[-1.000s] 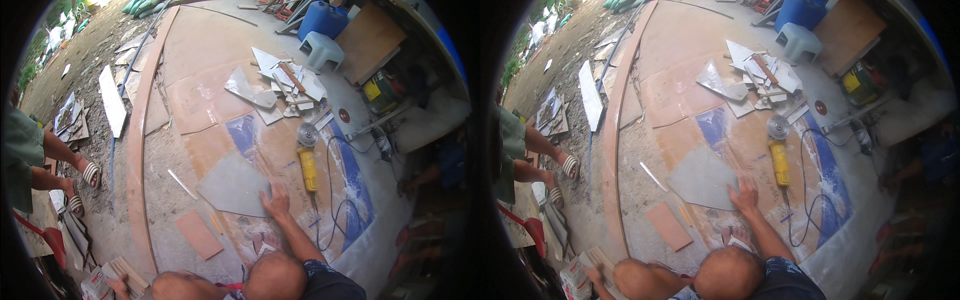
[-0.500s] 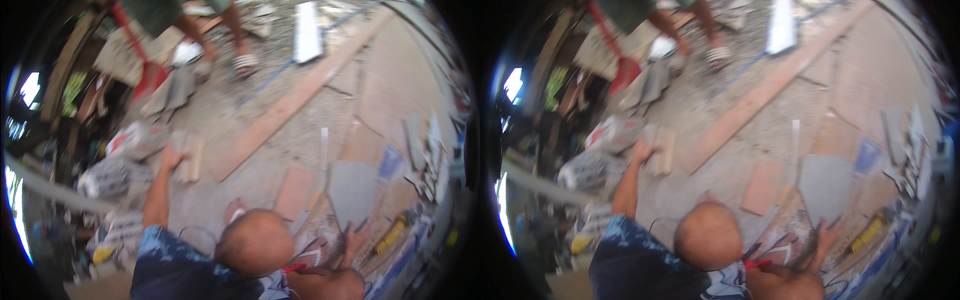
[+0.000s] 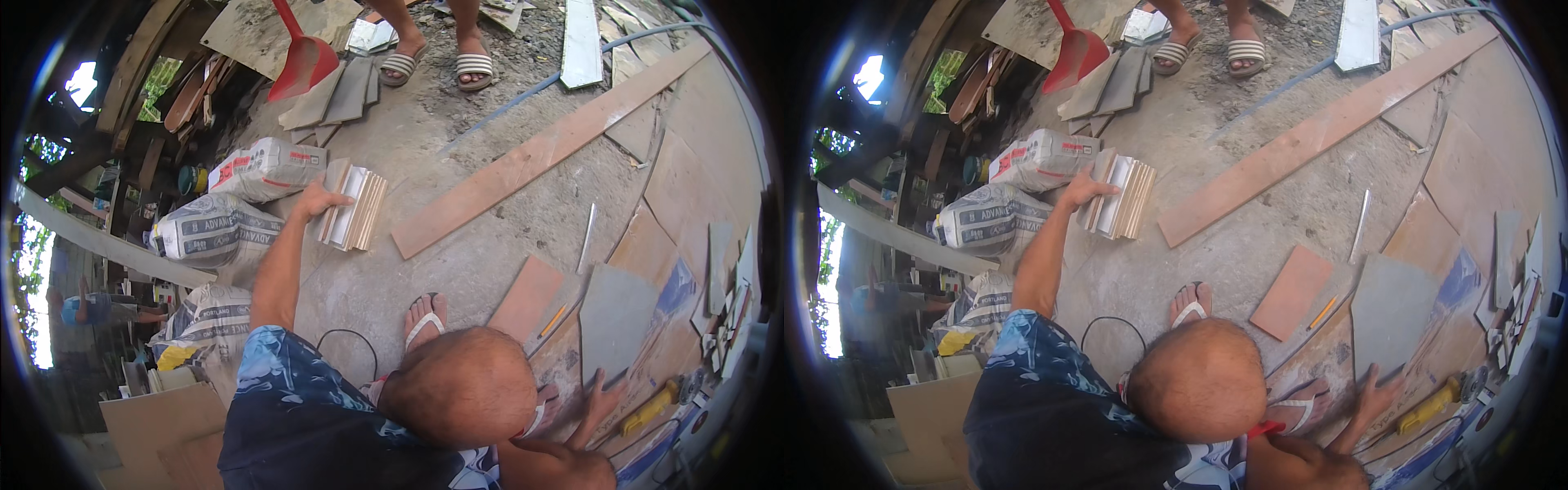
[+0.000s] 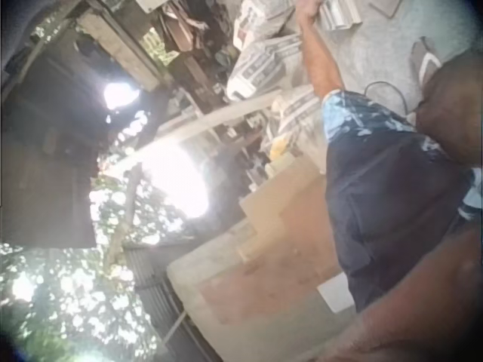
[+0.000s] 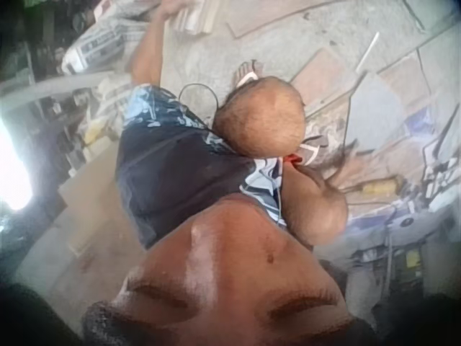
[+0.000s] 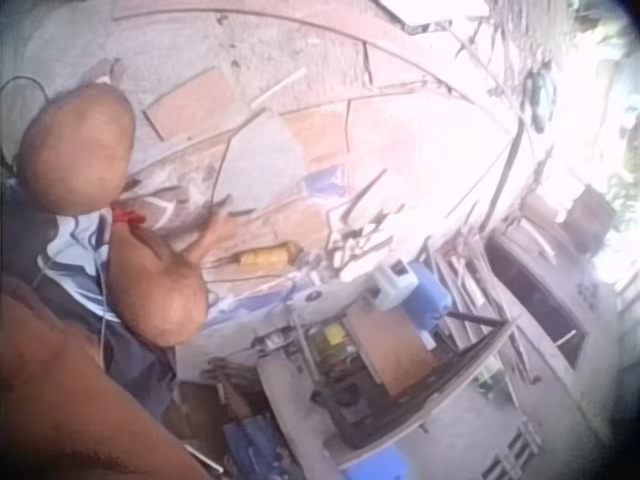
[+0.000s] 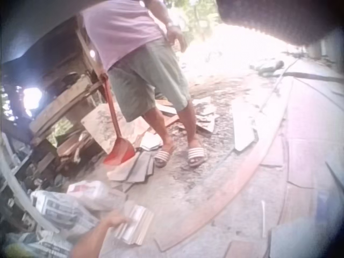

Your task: The person uses an angle grinder to cut rectangular ceramic tiles on a cardboard-covered floor. They handle the tiles one at a time, cut them, and stack the finished pieces.

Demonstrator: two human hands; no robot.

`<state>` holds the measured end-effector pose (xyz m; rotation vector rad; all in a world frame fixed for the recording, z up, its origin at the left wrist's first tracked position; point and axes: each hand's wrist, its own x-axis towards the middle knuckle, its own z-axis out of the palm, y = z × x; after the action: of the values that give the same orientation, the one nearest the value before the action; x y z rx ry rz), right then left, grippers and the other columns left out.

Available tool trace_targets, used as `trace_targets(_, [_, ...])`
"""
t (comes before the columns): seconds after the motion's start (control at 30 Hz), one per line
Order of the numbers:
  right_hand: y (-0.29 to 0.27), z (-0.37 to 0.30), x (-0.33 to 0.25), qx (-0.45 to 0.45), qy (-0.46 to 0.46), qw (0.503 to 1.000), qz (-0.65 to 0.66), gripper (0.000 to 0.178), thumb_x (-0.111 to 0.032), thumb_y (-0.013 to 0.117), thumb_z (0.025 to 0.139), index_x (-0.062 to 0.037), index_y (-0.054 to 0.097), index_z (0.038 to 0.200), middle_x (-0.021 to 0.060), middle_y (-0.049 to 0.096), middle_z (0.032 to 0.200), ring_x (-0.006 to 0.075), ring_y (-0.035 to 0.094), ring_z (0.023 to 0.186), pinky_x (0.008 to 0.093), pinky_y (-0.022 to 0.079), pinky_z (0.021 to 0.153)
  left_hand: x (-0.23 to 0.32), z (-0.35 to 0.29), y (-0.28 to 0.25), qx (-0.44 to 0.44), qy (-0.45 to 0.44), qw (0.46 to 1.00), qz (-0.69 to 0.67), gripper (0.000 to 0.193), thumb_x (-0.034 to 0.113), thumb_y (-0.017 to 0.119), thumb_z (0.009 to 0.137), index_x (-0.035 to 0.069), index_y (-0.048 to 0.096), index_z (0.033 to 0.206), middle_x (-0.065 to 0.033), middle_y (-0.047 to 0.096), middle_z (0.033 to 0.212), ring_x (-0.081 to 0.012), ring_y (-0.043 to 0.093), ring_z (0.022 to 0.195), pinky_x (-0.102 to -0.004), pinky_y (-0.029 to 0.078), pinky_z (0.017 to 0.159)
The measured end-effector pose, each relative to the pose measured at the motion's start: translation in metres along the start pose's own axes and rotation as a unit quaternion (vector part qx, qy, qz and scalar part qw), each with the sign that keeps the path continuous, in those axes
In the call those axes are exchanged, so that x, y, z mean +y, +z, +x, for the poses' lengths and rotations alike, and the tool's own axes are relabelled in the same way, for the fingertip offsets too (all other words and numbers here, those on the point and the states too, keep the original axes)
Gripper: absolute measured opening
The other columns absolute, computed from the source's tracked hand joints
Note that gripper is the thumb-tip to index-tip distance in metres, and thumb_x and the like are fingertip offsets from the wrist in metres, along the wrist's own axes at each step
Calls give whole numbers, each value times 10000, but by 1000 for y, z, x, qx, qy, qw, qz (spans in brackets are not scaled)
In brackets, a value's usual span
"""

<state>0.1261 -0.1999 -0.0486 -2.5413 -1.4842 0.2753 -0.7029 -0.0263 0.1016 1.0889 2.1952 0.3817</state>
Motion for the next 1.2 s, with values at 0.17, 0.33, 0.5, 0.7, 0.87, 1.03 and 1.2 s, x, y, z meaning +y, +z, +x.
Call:
trace_targets(0.17, [6, -3, -11, -4, -36, 999, 14, 928, -517, 789, 964, 130, 462, 1545, 396, 439, 1599, 536, 415, 1494, 566, 321, 1266, -43, 10, -19, 47, 6, 999, 6, 1340, 474, 1003, 594, -135, 368, 1604, -338, 577, 1513, -407, 580, 1414, -410, 418, 1222])
trace_targets(0.33, [5, -5, 0, 23, -31, 999, -10, 911, -510, 785, 971, 140, 475, 1529, 381, 428, 1617, 525, 406, 1506, 558, 321, 1270, -19, 8, -5, 42, 24, 999, 18, 1391, 596, 1001, 574, -132, 380, 1584, -355, 577, 1502, -409, 581, 1414, -431, 443, 1205])
trace_targets(0.5, [-15, -10, -32, -1, -16, 1000, 12, 933, -517, 784, 971, 161, 467, 1529, 358, 389, 1656, 506, 378, 1535, 546, 316, 1280, -24, 0, 10, 89, 8, 983, 163, 1477, 660, 987, 555, -164, 320, 1584, -394, 560, 1489, -463, 592, 1383, -449, 462, 1194])
trace_targets(0.7, [5, -6, -11, -6, -4, 1000, 12, 1005, -549, 819, 923, 76, 428, 1606, 337, 333, 1698, 503, 327, 1571, 552, 294, 1292, -44, 19, 14, 103, 20, 968, 227, 1444, 648, 978, 561, -179, 336, 1556, -404, 567, 1469, -484, 614, 1347, -458, 514, 1138])
trace_targets(0.87, [-2, -9, -18, -3, -40, 999, 6, 1089, -564, 864, 857, -75, 368, 1694, 318, 285, 1730, 498, 262, 1604, 575, 241, 1308, -18, 10, 21, 79, -25, 970, 229, 1328, 616, 971, 587, -164, 425, 1513, -385, 604, 1439, -466, 637, 1323, -470, 534, 1109])
trace_targets(1.03, [-7, -14, -37, 5, -48, 999, 16, 1087, -545, 867, 856, -71, 365, 1696, 318, 263, 1740, 503, 242, 1610, 579, 216, 1314, -23, 4, 24, 129, -12, 955, 268, 1305, 597, 970, 596, -154, 429, 1516, -367, 652, 1383, -462, 661, 1292, -478, 537, 1101])
trace_targets(1.2, [-6, -16, -35, 19, -53, 998, 25, 1089, -529, 874, 848, -78, 363, 1698, 320, 264, 1739, 509, 241, 1608, 593, 214, 1313, -13, 0, 28, 107, -21, 962, 250, 1355, 583, 966, 613, -171, 357, 1560, -377, 634, 1414, -462, 652, 1311, -473, 528, 1113])
